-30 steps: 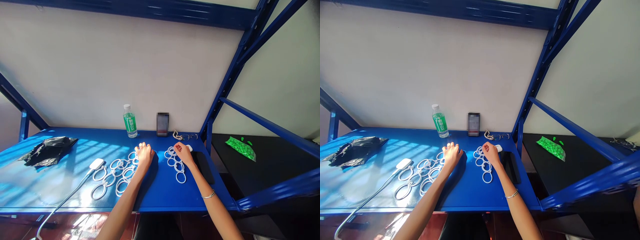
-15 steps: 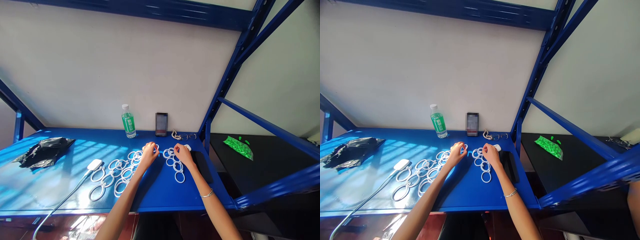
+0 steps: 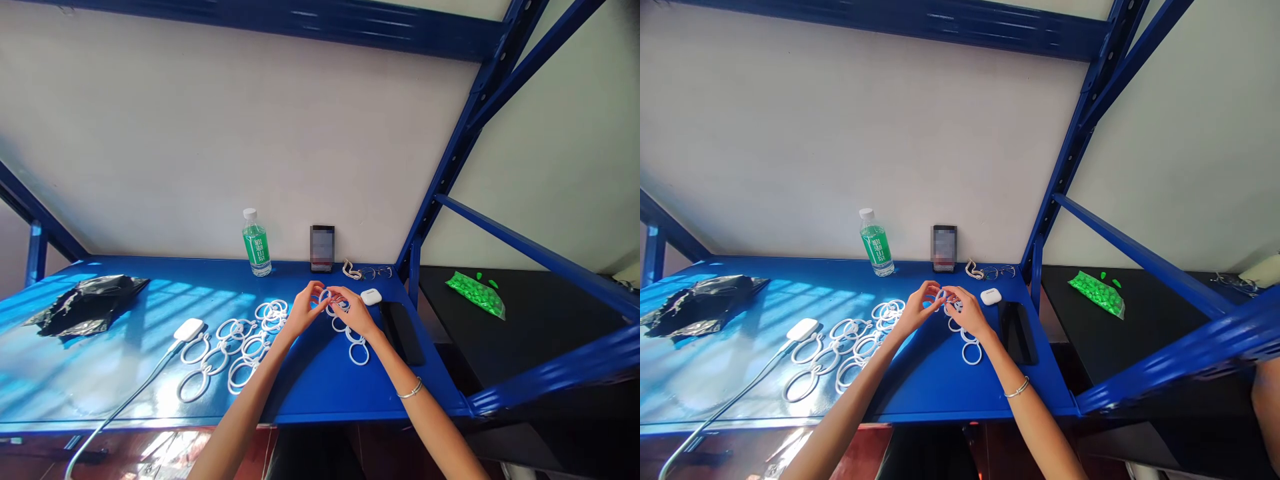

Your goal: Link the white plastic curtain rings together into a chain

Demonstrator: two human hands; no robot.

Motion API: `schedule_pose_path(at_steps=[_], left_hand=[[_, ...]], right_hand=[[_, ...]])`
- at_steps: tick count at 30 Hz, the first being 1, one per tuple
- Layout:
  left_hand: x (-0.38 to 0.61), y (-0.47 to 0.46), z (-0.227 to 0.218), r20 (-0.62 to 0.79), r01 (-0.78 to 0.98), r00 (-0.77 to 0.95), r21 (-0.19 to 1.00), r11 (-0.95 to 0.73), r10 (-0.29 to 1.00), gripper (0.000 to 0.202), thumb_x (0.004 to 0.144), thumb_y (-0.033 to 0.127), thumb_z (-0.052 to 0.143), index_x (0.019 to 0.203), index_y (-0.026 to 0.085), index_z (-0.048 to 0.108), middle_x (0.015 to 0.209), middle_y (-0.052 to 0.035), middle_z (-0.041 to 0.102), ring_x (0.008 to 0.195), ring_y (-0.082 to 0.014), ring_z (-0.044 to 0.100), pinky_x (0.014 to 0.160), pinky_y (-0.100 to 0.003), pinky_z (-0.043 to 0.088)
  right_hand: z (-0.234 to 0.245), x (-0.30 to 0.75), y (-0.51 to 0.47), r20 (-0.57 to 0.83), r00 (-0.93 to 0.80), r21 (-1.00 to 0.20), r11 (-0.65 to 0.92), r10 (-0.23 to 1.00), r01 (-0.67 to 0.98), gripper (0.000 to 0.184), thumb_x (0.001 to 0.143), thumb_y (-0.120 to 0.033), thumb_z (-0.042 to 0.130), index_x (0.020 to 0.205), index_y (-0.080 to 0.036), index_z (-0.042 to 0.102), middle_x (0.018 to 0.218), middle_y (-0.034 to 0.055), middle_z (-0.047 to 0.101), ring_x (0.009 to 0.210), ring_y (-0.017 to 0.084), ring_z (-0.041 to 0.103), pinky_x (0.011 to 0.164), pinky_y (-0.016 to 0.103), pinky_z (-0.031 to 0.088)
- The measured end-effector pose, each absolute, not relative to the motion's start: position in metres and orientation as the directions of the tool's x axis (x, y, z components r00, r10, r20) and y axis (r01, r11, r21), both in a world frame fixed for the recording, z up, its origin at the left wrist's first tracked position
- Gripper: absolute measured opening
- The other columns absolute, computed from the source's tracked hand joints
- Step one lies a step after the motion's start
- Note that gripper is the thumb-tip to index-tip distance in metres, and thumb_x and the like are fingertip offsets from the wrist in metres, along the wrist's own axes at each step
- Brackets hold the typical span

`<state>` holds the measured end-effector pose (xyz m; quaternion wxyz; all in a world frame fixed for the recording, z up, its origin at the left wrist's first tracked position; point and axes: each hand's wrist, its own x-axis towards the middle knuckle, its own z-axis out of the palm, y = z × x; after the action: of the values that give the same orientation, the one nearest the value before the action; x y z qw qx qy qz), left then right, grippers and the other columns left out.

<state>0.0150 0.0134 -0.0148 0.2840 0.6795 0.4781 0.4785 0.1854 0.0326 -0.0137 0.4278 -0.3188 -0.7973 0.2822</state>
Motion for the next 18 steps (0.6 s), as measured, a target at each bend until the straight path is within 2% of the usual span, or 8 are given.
schedule_pose_path(at_steps=[4,8,12,18], left_hand=[[0.019,0.014,-0.013,0.252,0.123,0.004,0.960,-0.250,0.968,0.039,0.076,0.048,0.064,0.104,0.022,0.057,0.083,0.0000,0.066,0.078,-0.0160,0.065,0.069,-0.028,0.055],[0.020,0.016,-0.013,0.137,-0.066,-0.045,0.988,-0.140,0.989,0.041,0.070,0.054,0.067,0.090,0.019,0.061,0.076,0.0014,0.064,0.070,-0.0146,0.066,0.069,-0.030,0.058],[0.019,0.018,-0.015,0.091,-0.081,-0.085,0.992,-0.098,0.992,0.042,0.069,0.058,0.066,0.081,0.019,0.059,0.069,0.0029,0.063,0.065,-0.0140,0.066,0.067,-0.032,0.059],[0.017,0.020,-0.019,0.065,-0.044,-0.081,0.997,-0.068,0.995,0.042,0.071,0.060,0.063,0.074,0.019,0.057,0.059,0.0040,0.060,0.051,-0.0141,0.064,0.057,-0.031,0.058]], right_hand=[[-0.014,0.183,0.031,0.524,-0.417,-0.735,0.642,0.743,0.220,0.039,0.081,-0.017,0.054,0.119,-0.024,0.055,0.106,0.0048,0.066,0.086,0.016,0.064,0.081,0.032,0.053],[-0.016,0.182,0.030,0.537,-0.423,-0.735,0.651,0.730,0.190,0.037,0.081,-0.016,0.053,0.117,-0.024,0.052,0.099,0.0041,0.064,0.085,0.016,0.064,0.079,0.031,0.053],[-0.016,0.180,0.027,0.548,-0.442,-0.711,0.674,0.710,0.203,0.038,0.078,-0.016,0.057,0.114,-0.024,0.051,0.100,0.0030,0.064,0.086,0.017,0.064,0.082,0.032,0.053],[-0.013,0.175,0.021,0.551,-0.412,-0.689,0.675,0.725,0.266,0.011,0.086,-0.025,0.055,0.095,-0.024,0.059,0.089,0.0027,0.066,0.078,0.018,0.064,0.076,0.032,0.053]])
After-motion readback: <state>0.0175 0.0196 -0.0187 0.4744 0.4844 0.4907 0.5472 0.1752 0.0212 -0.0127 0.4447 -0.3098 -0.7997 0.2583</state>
